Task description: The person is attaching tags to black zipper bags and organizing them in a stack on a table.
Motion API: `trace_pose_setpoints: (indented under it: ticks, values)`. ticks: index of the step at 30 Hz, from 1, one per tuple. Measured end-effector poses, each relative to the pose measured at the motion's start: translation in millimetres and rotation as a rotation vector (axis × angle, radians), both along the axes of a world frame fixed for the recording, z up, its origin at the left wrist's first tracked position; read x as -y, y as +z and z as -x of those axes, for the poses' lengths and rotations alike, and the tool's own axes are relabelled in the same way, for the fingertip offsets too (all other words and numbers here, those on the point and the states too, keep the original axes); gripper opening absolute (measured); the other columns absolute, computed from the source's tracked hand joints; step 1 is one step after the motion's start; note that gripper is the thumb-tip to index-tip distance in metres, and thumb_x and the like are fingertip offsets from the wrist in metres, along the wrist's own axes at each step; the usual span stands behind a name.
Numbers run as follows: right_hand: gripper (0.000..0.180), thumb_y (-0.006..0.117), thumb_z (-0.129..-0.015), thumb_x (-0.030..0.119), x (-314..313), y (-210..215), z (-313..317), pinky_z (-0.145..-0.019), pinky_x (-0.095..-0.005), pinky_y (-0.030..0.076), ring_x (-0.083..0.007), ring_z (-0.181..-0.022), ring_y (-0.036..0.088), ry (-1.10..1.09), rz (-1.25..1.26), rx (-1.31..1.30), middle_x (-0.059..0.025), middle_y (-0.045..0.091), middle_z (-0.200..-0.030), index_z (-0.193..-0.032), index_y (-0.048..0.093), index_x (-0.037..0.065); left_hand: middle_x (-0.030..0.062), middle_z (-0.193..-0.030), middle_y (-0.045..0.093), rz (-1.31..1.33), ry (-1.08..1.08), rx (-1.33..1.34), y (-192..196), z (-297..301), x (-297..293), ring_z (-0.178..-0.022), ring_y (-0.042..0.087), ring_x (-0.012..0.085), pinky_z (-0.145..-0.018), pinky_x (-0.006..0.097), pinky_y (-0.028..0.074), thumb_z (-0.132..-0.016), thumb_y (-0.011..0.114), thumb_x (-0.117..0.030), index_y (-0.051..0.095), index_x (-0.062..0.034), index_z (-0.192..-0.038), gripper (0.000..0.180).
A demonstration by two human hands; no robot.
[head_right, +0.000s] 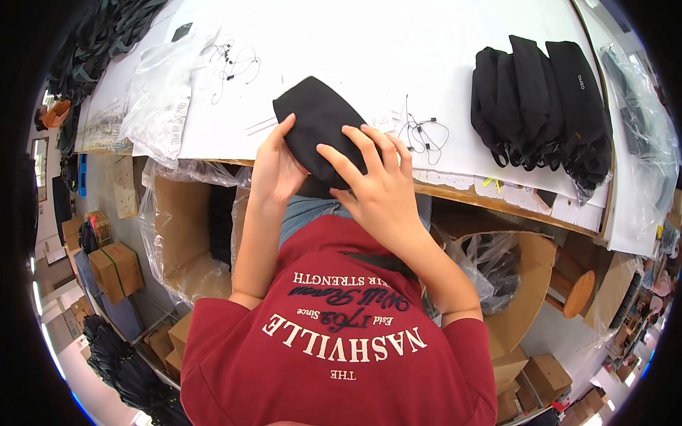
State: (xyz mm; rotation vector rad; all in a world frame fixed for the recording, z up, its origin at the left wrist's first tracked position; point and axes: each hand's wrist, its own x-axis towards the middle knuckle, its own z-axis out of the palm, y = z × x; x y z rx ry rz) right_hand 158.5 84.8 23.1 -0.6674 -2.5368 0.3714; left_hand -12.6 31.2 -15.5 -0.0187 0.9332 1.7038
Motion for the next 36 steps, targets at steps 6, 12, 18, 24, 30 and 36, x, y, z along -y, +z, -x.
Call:
trace_pose_setpoints:
  ticks: [6,12,18,24,30,36]
  values:
    - [0.036,0.072,-0.073,0.007,-19,-4,-16,-0.086,-0.0298,0.044,-0.0177,-0.094,0.061,-0.01,0.559,-0.234,-0.0074,0.064,-0.095,-0.107,0.06,0.008,0.0101,-0.129,0.048,0.063,-0.003,-0.552,-2,0,23,-0.117,0.047,0.0181,-0.097,0.033,0.041,-0.094,0.057,-0.02,0.039,-0.0063,-0.133,0.045]
    - [0.038,0.07,-0.078,0.001,-20,4,-25,-0.082,-0.0253,0.045,-0.0127,-0.094,0.058,0.091,1.257,-0.69,-0.0068,0.064,-0.096,-0.114,0.06,0.003,0.0079,-0.116,0.058,-0.105,-0.155,-1.001,4,20,48,-0.107,0.054,0.0151,-0.094,0.027,0.04,-0.082,0.067,-0.002,0.05,-0.0055,-0.126,0.048]
    - [0.016,0.071,-0.073,0.003,-40,-17,-33,-0.068,-0.0228,0.04,-0.0119,-0.076,0.053,0.198,0.949,-0.553,-0.0041,0.06,-0.083,-0.088,0.069,0.001,0.0018,-0.075,0.049,-0.33,-0.061,-1.303,9,28,48,-0.069,0.041,0.0114,-0.064,0.024,0.033,-0.083,0.066,-0.013,0.061,-0.0021,-0.09,0.014]
    - [0.013,0.07,-0.071,0.003,-49,-15,-25,-0.061,-0.0235,0.037,-0.0125,-0.069,0.051,0.172,0.842,-0.472,-0.0041,0.057,-0.073,-0.084,0.069,-0.001,0.0048,-0.087,0.055,-0.267,0.007,-1.153,-10,27,51,-0.073,0.046,0.0112,-0.067,0.023,0.037,-0.093,0.057,-0.028,0.06,-0.0008,-0.101,0.028]
    - [0.015,0.069,-0.084,0.011,-81,-25,20,-0.056,-0.018,0.037,-0.004,-0.072,0.052,-0.253,0.634,-0.733,0.0004,0.063,-0.082,-0.097,0.067,0.003,0.0043,-0.089,0.062,0.338,-0.173,-0.894,-67,58,132,-0.073,0.056,0.0098,-0.068,0.023,0.045,-0.098,0.047,-0.027,0.059,-0.0032,-0.109,0.029]
    - [0.037,0.063,-0.091,0.024,-165,-129,48,-0.053,-0.0205,0.047,-0.0131,-0.068,0.061,-0.388,0.989,-0.819,-0.0112,0.064,-0.098,-0.12,0.051,0.005,0.0067,-0.072,0.062,0.924,-0.381,-0.438,-266,-10,345,-0.054,0.057,0.017,-0.045,0.031,0.046,-0.09,0.05,-0.023,0.061,-0.0045,-0.096,0.022]
